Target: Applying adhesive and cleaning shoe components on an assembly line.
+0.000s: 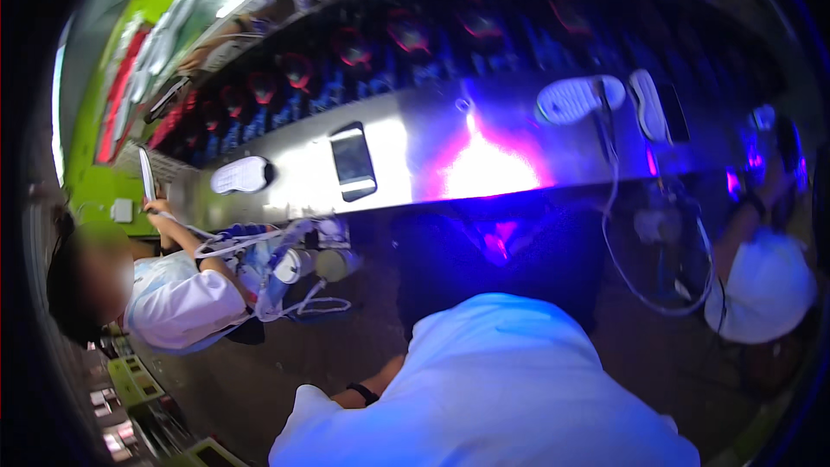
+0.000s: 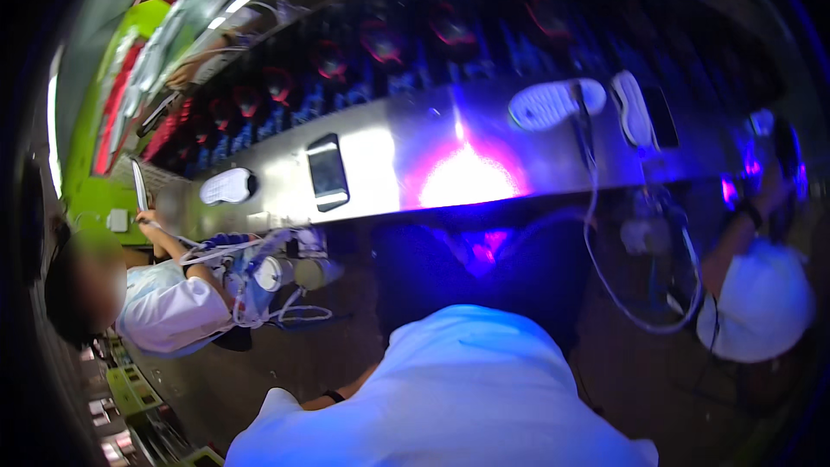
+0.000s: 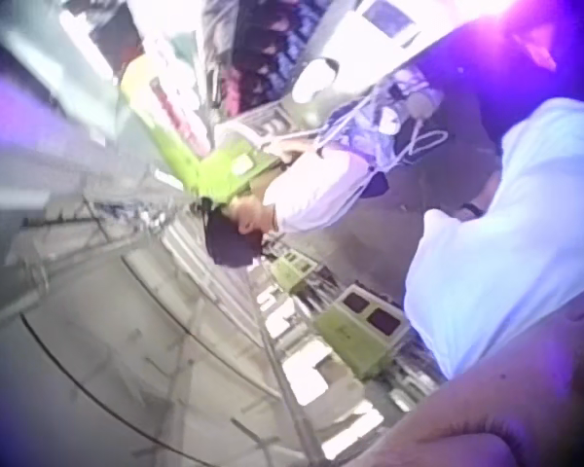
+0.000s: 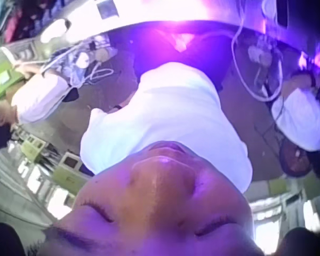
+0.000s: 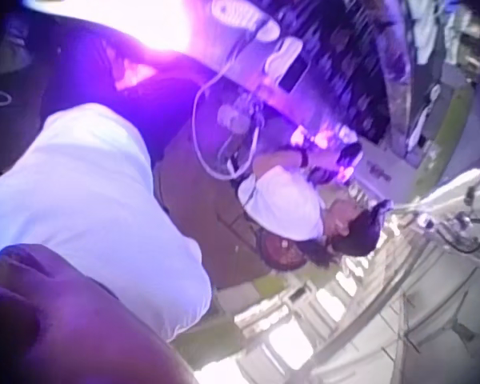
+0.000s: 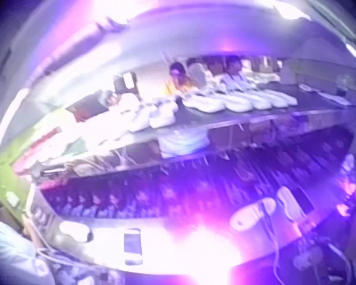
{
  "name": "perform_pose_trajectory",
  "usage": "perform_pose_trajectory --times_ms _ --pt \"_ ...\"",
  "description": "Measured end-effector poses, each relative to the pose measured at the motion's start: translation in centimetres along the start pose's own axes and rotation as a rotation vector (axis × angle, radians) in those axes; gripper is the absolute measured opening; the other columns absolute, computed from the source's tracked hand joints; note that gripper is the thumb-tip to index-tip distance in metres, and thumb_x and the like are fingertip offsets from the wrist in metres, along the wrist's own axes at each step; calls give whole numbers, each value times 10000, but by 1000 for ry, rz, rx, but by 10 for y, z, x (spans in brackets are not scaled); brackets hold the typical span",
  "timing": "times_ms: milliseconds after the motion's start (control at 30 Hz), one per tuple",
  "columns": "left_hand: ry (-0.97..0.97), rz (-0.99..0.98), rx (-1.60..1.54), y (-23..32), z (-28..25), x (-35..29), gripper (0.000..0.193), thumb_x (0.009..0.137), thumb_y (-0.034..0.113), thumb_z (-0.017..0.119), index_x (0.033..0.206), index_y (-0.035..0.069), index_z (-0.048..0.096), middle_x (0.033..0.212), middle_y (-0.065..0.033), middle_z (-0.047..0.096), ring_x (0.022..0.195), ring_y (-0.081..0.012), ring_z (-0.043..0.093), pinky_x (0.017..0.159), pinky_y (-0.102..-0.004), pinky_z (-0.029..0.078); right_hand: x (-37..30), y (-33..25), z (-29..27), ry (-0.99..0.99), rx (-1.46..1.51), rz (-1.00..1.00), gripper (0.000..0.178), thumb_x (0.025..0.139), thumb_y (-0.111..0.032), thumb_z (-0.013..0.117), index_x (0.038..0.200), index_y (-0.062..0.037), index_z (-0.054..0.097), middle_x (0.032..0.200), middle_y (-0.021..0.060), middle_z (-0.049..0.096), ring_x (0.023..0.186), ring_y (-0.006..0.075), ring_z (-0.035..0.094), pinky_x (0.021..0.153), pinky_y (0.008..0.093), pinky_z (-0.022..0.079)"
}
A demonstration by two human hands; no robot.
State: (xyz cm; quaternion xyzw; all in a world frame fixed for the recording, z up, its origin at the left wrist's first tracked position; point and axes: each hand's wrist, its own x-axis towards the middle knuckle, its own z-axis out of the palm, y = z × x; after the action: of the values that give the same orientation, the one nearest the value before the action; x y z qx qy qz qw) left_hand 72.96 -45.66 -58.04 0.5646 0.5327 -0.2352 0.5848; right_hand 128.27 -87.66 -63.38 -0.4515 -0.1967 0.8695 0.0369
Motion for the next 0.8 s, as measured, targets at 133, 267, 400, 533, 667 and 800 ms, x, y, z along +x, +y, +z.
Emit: perform_pose_trajectory --times_ms 133,267,400,533,667,800 --pt "-153 7 31 -3 21 -3 308 837 276 683 982 11 748 1042 -259 707 966 -449 676 833 -497 528 -58 43 94 105 146 39 271 975 -150 624 1227 -53 651 1107 47 674 1022 164 641 932 315 498" --pt "-232 16 58 -5 26 -2 309 836 276 685 984 12 748 1041 -258 708 964 -447 677 831 -494 529 -81 58 149 192 230 43 267 973 -139 622 1223 -50 651 1107 50 674 1022 163 641 932 315 498" --pt "-266 25 72 -2 26 4 309 836 277 686 986 13 748 1040 -257 708 961 -445 678 830 -491 530 -93 57 168 267 269 34 263 971 -128 620 1219 -46 652 1106 53 675 1023 163 640 931 314 499" --pt "-275 33 74 1 26 12 310 835 277 687 988 14 747 1039 -257 709 959 -443 679 829 -488 531 -98 46 166 332 282 19 259 969 -116 617 1215 -42 652 1105 56 675 1023 163 640 930 314 500" --pt "-282 27 73 -1 28 10 310 834 278 689 989 15 747 1037 -256 710 957 -441 680 827 -485 532 -103 34 164 385 295 10 256 967 -105 615 1211 -38 652 1104 59 676 1024 162 639 929 313 500" --pt "-310 15 67 -5 40 1 311 834 278 690 991 16 747 1036 -255 711 954 -438 681 826 -482 532 -119 22 173 438 317 20 252 965 -94 613 1207 -34 652 1103 62 676 1025 162 639 928 313 501"
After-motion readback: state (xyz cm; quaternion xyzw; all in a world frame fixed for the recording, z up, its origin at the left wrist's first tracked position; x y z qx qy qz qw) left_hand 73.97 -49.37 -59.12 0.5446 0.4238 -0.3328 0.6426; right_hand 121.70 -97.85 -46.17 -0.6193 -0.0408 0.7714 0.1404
